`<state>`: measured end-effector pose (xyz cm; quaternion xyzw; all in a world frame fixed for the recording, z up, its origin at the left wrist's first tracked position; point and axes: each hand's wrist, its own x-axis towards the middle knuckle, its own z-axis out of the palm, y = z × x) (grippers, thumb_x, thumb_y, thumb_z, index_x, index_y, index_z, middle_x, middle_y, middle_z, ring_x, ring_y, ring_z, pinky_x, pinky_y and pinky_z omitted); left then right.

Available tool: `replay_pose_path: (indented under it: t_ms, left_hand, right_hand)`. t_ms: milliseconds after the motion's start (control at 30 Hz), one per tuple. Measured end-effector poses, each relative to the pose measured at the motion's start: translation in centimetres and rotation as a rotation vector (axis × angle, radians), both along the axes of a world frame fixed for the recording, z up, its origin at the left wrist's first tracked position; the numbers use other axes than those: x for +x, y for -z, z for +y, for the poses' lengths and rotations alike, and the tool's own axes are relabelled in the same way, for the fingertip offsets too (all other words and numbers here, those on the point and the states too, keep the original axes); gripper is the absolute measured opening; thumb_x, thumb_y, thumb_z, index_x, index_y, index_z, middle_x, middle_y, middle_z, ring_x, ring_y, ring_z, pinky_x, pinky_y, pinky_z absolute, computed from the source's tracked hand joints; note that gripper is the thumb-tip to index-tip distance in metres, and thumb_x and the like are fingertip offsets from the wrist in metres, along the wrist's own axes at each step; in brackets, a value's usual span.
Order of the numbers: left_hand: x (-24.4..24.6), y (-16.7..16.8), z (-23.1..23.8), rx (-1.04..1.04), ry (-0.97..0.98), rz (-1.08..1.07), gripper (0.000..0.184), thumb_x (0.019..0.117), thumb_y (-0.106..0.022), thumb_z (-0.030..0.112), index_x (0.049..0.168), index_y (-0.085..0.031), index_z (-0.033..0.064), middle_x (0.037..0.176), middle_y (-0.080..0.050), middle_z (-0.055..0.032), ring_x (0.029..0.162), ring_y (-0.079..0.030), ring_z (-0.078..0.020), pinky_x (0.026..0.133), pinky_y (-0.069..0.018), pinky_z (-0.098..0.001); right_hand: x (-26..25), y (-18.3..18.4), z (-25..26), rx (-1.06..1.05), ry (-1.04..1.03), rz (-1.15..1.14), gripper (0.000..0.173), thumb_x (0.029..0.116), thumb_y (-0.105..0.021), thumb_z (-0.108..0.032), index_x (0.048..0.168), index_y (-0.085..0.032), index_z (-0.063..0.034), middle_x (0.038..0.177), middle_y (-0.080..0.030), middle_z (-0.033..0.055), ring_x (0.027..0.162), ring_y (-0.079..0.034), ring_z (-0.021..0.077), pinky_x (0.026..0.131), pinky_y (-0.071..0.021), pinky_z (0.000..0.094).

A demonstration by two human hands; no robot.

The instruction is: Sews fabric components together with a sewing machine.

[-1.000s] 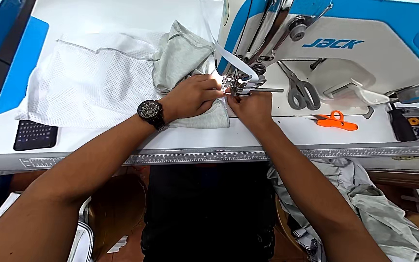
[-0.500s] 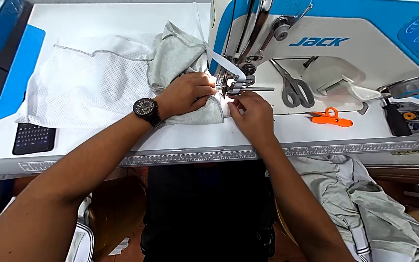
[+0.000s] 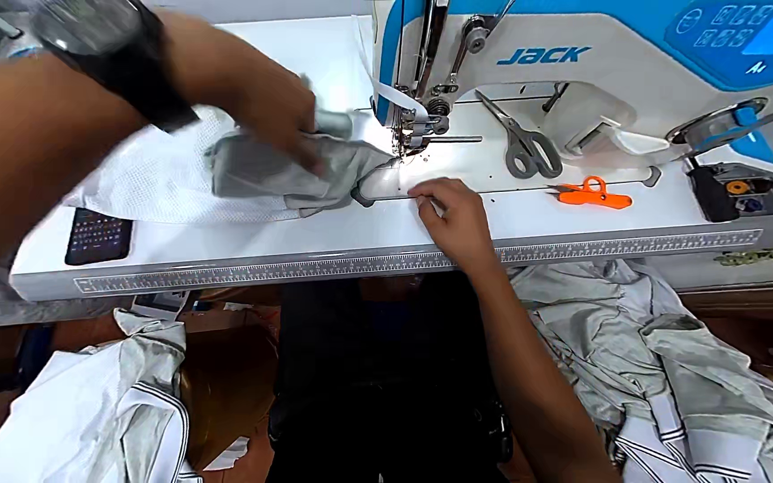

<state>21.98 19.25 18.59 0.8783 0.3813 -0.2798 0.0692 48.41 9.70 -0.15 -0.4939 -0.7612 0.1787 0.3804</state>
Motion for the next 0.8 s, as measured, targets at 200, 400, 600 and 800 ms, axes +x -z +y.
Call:
replay_pose_path:
  t_ms: [200, 400, 600, 800]
  left_hand:
    - [-1.3, -3.0, -2.2, -0.34, 0.016, -0.435, 0.038, 0.1014, -0.059, 0.041, 0.13, -0.072, 0.0206, 0.127, -0.072, 0.0039, 0.102, -0.071, -0.008, 0.084, -0.0597, -0.0296]
    - [2.9, 2.8, -7.9, -0.397, 0.18, -0.421, 0.042, 0.1001, -0.059, 0.046, 0.098, -0.078, 0.0089, 0.138, -0.065, -0.0092, 0.121, -0.065, -0.0238, 0.099, -0.0521, -0.048]
    - [0.5, 10.7, -10.0, -0.259, 0.234, -0.576, 0.049, 0.1015, -0.05, 0.048, 0.094, -0.08, 0.0096, 0.156, -0.044, -0.0237, 0.148, -0.039, -0.0396, 0.119, -0.0341, -0.0548]
    - [5.2, 9.9, -12.1, -0.155, 0.213, -0.378, 0.046, 0.1041, -0.051, 0.046, 0.101, -0.077, 0.0084, 0.152, -0.047, -0.0274, 0.147, -0.039, -0.0433, 0.119, -0.0323, -0.0556]
  right_hand:
    - [-6.0, -1.3, -2.4, -0.087, -0.018, -0.025, 0.064, 0.0911, -0.065, -0.062, 0.133, -0.068, -0.014, 0.146, -0.058, 0.0128, 0.138, -0.05, 0.0323, 0.112, -0.0389, 0.0607]
    - [-14.2, 2.5, -4.9, 0.136, -0.117, -0.043, 0.027, 0.0948, -0.069, -0.025, 0.111, -0.073, -0.004, 0.107, -0.073, 0.0128, 0.105, -0.068, 0.0217, 0.093, -0.0541, 0.0386]
    - [-1.7, 1.4, -5.5, 0.175, 0.063, -0.078, 0.026, 0.0951, -0.053, -0.013, 0.101, -0.078, -0.0086, 0.111, -0.076, 0.0077, 0.109, -0.071, 0.0249, 0.092, -0.0567, 0.0485]
    - [0.1, 0.0, 3.1, 0.078, -0.094, -0.294, 0.046, 0.0961, -0.048, -0.004, 0.134, -0.069, -0.0187, 0.146, -0.061, 0.0016, 0.144, -0.048, 0.0276, 0.118, -0.0336, 0.058]
